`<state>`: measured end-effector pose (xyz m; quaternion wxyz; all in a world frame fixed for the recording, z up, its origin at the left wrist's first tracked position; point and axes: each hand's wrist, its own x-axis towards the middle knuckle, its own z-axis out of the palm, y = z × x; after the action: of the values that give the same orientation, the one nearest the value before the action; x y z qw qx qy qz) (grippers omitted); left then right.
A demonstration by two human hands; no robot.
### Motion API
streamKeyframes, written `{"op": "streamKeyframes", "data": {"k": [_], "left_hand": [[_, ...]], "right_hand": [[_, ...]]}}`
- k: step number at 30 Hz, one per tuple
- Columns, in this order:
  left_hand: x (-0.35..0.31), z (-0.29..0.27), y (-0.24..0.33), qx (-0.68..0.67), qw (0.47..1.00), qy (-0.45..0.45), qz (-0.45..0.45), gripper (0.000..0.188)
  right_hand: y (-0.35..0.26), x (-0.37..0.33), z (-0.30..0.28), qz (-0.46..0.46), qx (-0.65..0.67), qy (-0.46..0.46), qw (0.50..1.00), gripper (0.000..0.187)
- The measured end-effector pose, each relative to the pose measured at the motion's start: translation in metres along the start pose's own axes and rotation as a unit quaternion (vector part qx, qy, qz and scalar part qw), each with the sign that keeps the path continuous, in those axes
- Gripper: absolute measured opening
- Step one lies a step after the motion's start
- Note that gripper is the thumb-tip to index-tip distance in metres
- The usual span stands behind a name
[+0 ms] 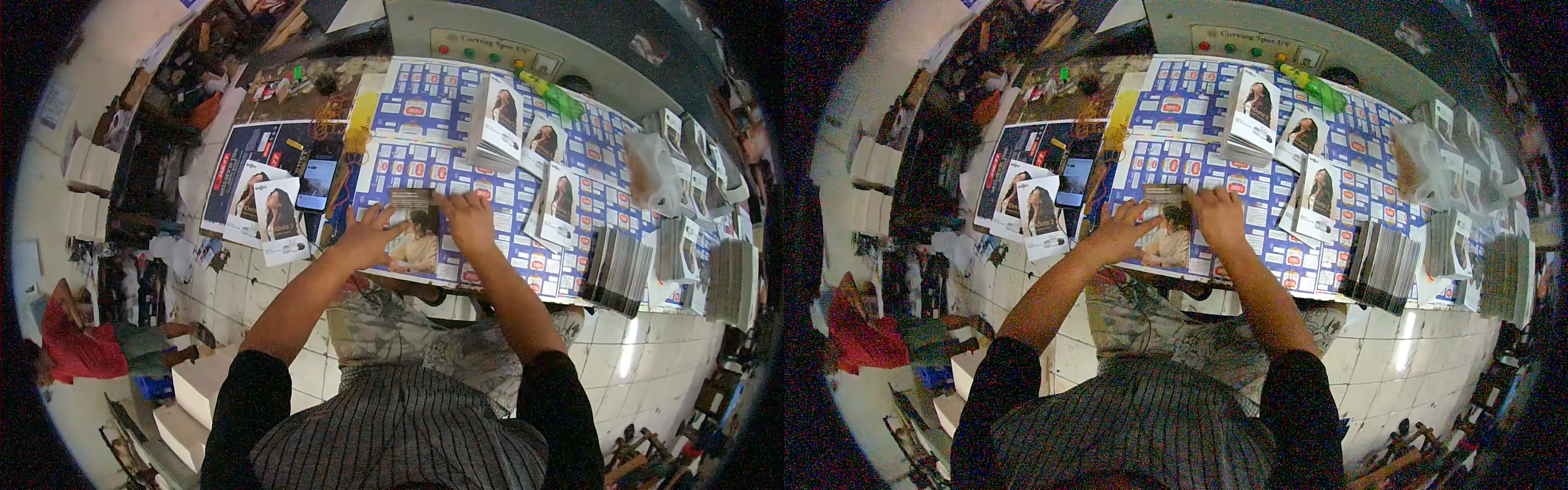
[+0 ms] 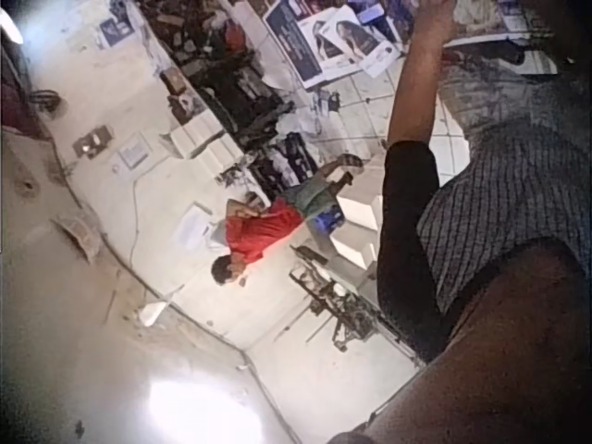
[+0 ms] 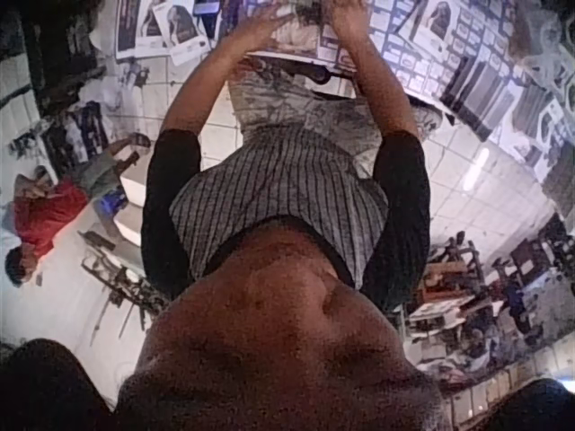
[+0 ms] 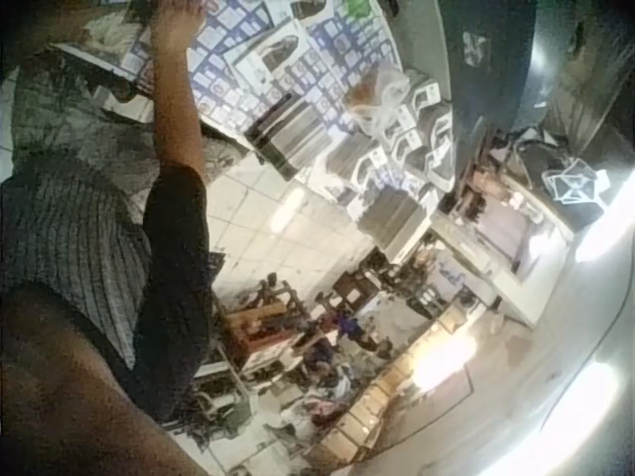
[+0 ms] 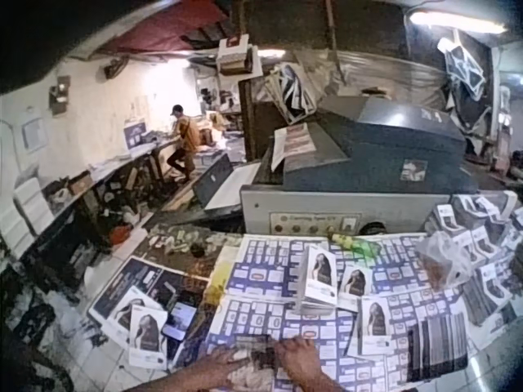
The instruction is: The person picks up and sorts various printed cards and small boxes on a large table, fanning through a stack of paper items and placing them into groups.
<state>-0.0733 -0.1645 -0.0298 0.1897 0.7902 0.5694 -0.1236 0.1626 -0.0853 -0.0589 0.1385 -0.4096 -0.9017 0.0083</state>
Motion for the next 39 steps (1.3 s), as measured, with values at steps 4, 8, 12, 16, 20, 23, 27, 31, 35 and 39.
{"op": "streamKeyframes", "data": {"k": [4,8,12,16,20,23,27,31,35,39], "left_hand": [[0.001,-0.003,0.005,-0.002,1.000,-0.008,-0.007,0.093],[0.004,0.004,0.003,0.004,0.999,-0.022,-0.024,0.093],[0.004,-0.003,0.007,0.014,1.000,-0.001,-0.018,0.095],[0.001,0.000,0.003,-0.005,1.000,-0.007,-0.018,0.095],[-0.002,0.000,0.000,-0.005,1.000,0.013,0.008,0.095],[0.000,0.002,0.002,-0.009,1.000,0.025,0.011,0.088],[-0.008,0.020,-0.015,-0.018,0.999,0.046,0.012,0.087],[-0.004,0.027,-0.016,-0.027,0.997,0.063,0.040,0.087],[-0.006,0.046,-0.026,-0.112,0.986,0.115,0.045,0.090],[-0.023,0.054,-0.023,-0.138,0.981,0.132,-0.011,0.094]], "right_hand": [[0.021,0.034,0.008,0.019,0.005,0.065,0.998,0.043],[0.019,0.028,-0.007,-0.020,0.011,0.002,1.000,0.045],[0.012,-0.014,-0.013,-0.125,0.051,-0.107,0.985,0.046],[0.003,-0.068,-0.042,-0.217,0.027,-0.176,0.960,0.048],[0.032,-0.075,-0.033,-0.123,0.035,-0.105,0.986,0.052],[0.033,-0.063,0.006,-0.046,0.086,-0.018,0.995,0.054],[-0.051,-0.019,-0.001,0.196,0.342,-0.011,0.919,0.064],[-0.047,0.000,0.001,0.320,0.408,-0.023,0.855,0.070],[-0.040,-0.011,-0.015,0.241,0.438,-0.135,0.855,0.046],[-0.004,-0.056,-0.098,0.310,0.329,0.155,0.878,0.047]]}}
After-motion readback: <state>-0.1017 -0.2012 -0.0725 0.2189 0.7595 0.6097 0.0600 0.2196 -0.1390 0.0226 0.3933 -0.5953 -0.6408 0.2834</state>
